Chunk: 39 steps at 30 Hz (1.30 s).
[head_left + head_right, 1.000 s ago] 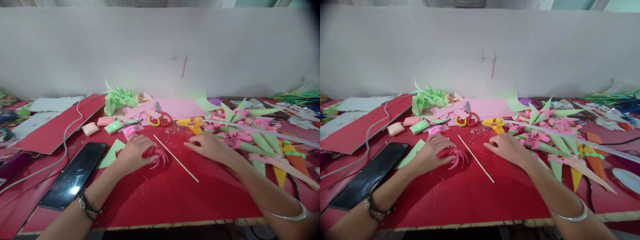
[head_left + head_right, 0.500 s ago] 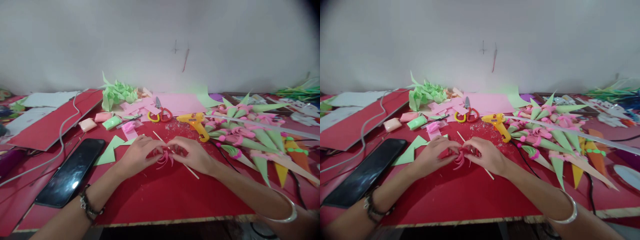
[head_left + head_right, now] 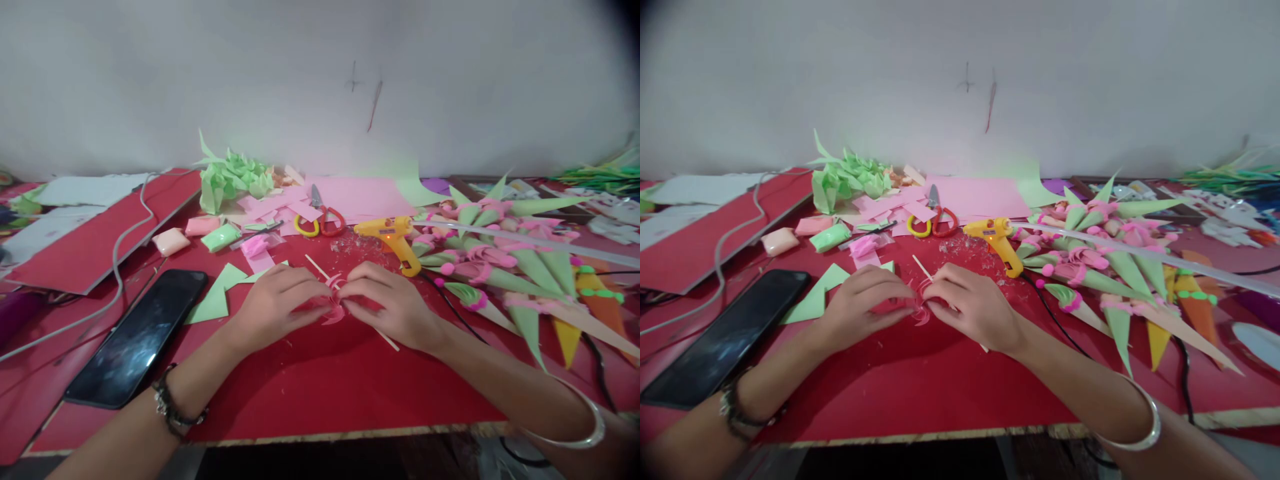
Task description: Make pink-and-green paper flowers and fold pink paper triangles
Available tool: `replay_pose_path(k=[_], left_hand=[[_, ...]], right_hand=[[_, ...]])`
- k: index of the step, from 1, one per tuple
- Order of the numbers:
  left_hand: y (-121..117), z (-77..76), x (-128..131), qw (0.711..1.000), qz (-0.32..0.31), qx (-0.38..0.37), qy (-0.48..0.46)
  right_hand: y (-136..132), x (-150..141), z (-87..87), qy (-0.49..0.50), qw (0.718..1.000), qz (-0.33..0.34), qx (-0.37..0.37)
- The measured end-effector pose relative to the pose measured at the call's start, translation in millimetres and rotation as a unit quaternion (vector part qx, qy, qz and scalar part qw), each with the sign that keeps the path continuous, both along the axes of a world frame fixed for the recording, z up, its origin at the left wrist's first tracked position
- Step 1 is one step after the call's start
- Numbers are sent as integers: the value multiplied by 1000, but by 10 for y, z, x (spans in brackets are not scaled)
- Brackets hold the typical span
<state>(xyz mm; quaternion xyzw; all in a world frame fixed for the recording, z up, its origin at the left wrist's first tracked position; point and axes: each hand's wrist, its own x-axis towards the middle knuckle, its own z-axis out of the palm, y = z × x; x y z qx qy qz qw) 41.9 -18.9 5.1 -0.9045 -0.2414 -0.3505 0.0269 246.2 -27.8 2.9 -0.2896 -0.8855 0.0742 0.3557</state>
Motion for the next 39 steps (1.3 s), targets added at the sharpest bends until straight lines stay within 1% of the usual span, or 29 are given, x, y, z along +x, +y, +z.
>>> replay_pose_path(k=[3, 8, 15, 21, 25, 31, 39], left_hand=[[-19, 14, 10, 1000, -2, 27, -7], [-41, 12, 9, 995, -1, 99, -4], [-53, 20, 9, 992, -15, 124, 9], [-55, 19, 21, 991, -13, 135, 20], [-64, 15, 26, 991, -8, 129, 26], [-59, 4, 36, 991, -11, 129, 27], [-49, -6, 59, 997, -8, 70, 11]], right_hand=[[-15, -2, 20, 4, 999, 0, 41], [-33, -7, 56, -1, 996, 11, 94], [-44, -14, 59, -6, 991, 9, 134], [-43, -23, 45, -4, 992, 25, 123], [-48, -22, 48, -17, 993, 40, 114], [-45, -9, 34, -45, 993, 37, 105], [-39, -20, 32, -29, 996, 55, 67]])
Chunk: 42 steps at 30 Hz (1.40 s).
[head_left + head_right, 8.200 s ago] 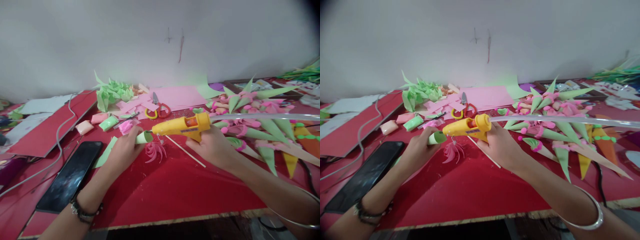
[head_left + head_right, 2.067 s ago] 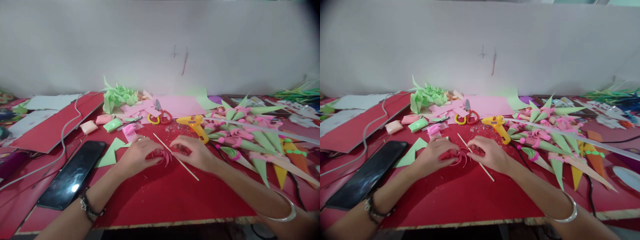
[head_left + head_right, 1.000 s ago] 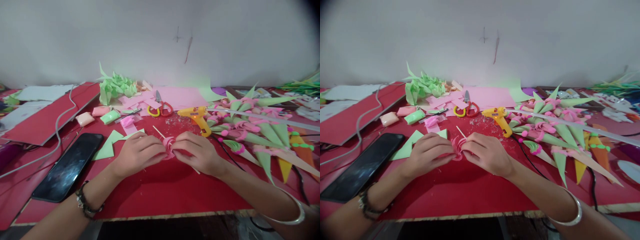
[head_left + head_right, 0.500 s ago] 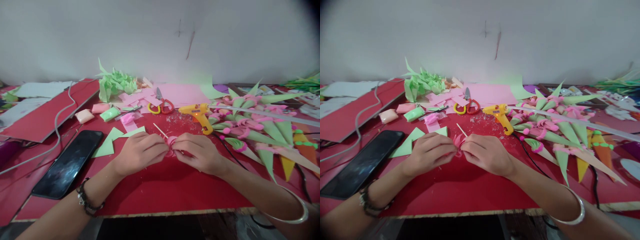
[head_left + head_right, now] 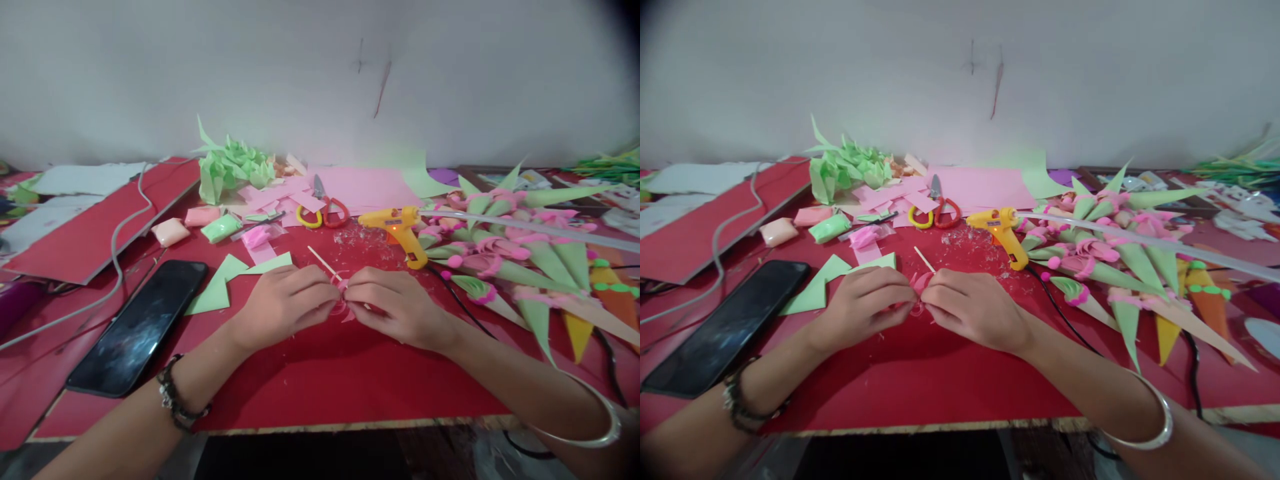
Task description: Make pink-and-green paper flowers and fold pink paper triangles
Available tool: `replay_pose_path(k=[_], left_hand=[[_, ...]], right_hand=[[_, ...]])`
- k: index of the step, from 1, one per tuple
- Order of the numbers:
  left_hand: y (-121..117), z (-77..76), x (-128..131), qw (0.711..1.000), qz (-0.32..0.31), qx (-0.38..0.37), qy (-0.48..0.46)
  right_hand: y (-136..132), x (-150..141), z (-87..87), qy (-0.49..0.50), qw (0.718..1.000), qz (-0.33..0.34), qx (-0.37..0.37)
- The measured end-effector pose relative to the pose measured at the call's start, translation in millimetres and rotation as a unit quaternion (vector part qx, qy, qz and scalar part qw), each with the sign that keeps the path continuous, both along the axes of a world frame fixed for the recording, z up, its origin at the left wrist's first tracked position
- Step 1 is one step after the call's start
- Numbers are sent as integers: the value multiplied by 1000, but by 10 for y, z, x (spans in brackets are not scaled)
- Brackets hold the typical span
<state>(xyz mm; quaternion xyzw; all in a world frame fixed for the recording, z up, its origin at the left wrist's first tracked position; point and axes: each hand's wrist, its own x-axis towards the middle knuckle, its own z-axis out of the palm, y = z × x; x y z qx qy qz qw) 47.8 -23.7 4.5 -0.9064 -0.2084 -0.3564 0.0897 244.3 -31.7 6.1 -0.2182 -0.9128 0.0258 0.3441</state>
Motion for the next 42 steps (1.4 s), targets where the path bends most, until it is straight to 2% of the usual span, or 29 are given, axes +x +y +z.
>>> replay_pose_path(k=[4, 8, 11, 16, 20, 23, 26, 29, 36, 39, 42], left_hand=[[-9, 15, 13, 996, 9, -84, -37], [-23, 14, 31, 985, 21, -171, -9], [-30, -9, 44, 976, 31, -215, 23], [-38, -18, 62, 962, 33, -261, 67], [-50, 2, 82, 962, 38, -259, 71], [-50, -2, 84, 961, 46, -263, 73], [-42, -18, 64, 972, 52, -225, 44], [-42, -27, 40, 982, 47, -180, 3], [-53, -23, 31, 988, 7, -150, -39], [-52, -25, 35, 986, -16, -165, -34], [-60, -23, 42, 984, -14, -177, -20]], right_hand=[[-3, -18, -10, 91, 991, -47, -91], [-22, -35, -23, 162, 968, -70, -176], [-48, -49, -28, 171, 966, -57, -185], [-85, -73, -4, 156, 974, -47, -158], [-103, -83, 12, 154, 976, -39, -150], [-112, -77, 16, 160, 972, -19, -170], [-109, -62, 21, 176, 966, -4, -190], [-96, -44, 18, 178, 968, -4, -178], [-92, -33, -15, 76, 994, -3, -81], [-97, -39, -17, 28, 995, -3, -93], [-100, -48, -12, -6, 993, 0, -118]])
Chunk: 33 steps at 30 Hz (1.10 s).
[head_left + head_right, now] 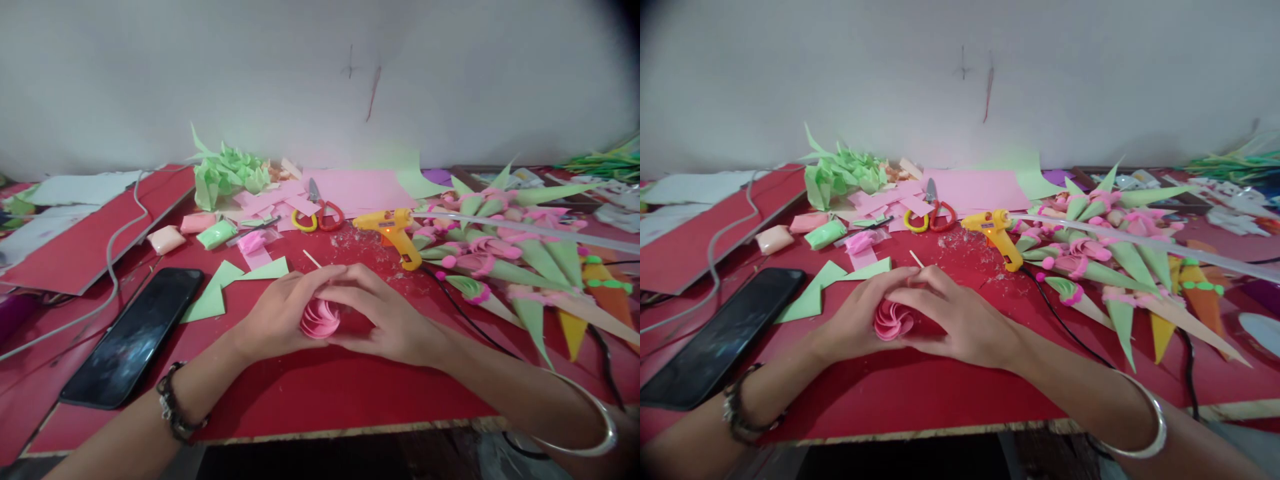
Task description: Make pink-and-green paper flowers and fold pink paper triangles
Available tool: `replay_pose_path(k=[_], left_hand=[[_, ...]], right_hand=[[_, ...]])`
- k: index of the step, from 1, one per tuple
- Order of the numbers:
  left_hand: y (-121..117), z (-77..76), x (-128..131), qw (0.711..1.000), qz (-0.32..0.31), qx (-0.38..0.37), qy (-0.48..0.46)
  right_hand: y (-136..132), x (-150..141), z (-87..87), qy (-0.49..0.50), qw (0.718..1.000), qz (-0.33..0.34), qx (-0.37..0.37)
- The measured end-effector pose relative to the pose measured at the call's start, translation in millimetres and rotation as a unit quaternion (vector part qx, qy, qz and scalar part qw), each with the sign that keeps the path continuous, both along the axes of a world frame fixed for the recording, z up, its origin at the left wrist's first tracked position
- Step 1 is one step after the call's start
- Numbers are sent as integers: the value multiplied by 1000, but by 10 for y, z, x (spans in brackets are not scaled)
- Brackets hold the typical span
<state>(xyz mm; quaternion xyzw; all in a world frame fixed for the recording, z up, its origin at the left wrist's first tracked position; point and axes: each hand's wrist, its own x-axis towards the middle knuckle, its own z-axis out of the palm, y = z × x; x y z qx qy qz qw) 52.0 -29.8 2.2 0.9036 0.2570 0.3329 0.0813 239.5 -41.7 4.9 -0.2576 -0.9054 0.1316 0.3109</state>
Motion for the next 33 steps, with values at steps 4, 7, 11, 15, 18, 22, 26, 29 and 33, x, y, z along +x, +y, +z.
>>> replay_pose_path(k=[4, 7, 11, 15, 18, 22, 26, 29, 33], left_hand=[[-15, 1, 14, 1000, 16, 6, 23], [-8, -14, 20, 1000, 16, 17, 21], [15, -36, 12, 1000, 9, 12, 8], [17, -39, -3, 1000, 6, -13, 2], [6, -33, -4, 999, 4, -32, 4], [-12, -4, 6, 998, 0, -61, 19], [-20, 30, 9, 987, -29, -152, 34], [-20, 39, 8, 975, -60, -214, 31], [-23, 31, 12, 960, -60, -267, 52]], right_hand=[[-15, -19, 13, 13, 1000, -9, -19], [-32, -29, 26, 25, 999, -11, -32], [-40, -27, 30, 11, 999, -6, -46], [-34, -26, 24, -2, 999, -1, -46], [-35, -33, 31, -6, 999, 4, -43], [-44, -44, 43, 6, 999, 9, -36], [-43, -45, 39, -6, 999, 43, -23], [-37, -38, 43, -40, 997, 67, -19], [-33, -26, 75, -92, 989, 95, -60]])
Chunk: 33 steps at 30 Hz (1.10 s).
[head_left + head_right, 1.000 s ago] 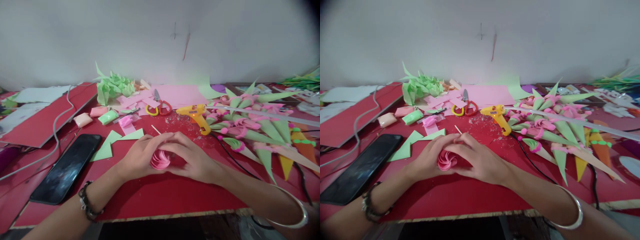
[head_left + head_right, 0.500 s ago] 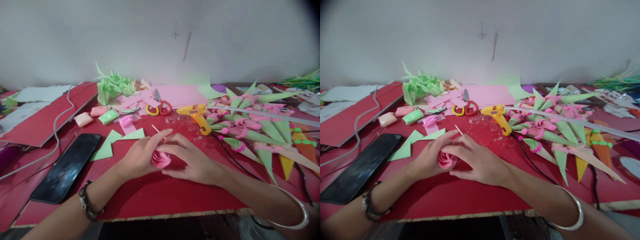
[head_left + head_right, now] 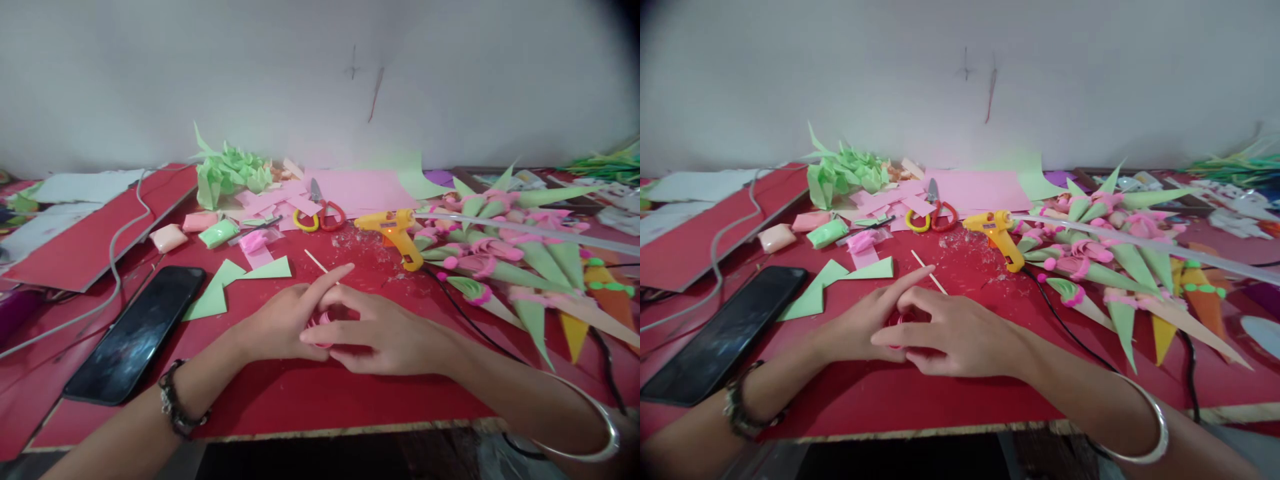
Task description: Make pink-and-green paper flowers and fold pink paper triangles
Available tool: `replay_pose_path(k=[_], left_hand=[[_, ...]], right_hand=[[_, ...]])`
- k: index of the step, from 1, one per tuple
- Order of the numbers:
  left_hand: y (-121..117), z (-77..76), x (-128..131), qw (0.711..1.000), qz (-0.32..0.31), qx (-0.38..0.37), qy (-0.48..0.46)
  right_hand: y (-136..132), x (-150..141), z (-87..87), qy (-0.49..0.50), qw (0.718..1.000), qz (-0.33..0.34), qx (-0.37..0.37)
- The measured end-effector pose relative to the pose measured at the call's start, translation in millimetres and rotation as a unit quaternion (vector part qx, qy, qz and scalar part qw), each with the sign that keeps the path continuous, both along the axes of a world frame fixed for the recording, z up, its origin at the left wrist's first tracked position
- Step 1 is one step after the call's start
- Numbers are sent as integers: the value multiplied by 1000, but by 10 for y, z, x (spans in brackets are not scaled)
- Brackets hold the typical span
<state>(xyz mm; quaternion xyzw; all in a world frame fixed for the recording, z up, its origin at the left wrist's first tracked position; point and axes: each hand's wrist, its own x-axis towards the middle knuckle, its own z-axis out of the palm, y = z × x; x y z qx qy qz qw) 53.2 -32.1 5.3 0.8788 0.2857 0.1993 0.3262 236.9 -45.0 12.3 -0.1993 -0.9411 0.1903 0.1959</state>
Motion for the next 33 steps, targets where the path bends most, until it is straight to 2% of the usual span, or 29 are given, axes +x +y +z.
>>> replay_pose_path(k=[3, 6, 12, 15, 17, 21, 23, 27, 29, 33], left_hand=[[-3, -3, 0, 999, -2, -36, -4], [1, 4, -12, 997, 3, -73, -6], [11, 20, -27, 995, 21, -86, -54], [13, 12, -19, 994, 5, -81, -75], [18, 1, -20, 993, -10, -85, -79], [31, -16, -34, 992, -22, -121, -37], [33, -15, -31, 990, -40, -130, -27], [29, 1, 0, 985, -88, -144, -28], [30, 8, 11, 982, -97, -159, -22], [48, -1, 10, 976, -122, -176, -39]], right_hand=[[0, 9, 17, -12, 999, -4, -35], [12, 21, 2, 23, 998, -14, -55], [65, 48, -46, 106, 992, -47, -41], [72, 50, -48, 101, 994, -44, -28], [67, 48, -42, 65, 997, -40, 7], [38, 33, -21, -24, 989, -14, 146], [18, 13, -14, -44, 984, -13, 175], [-17, -33, -12, -38, 989, -54, 130], [-26, -49, 5, -42, 994, -50, 90], [-38, -97, 117, -60, 995, -59, -47]])
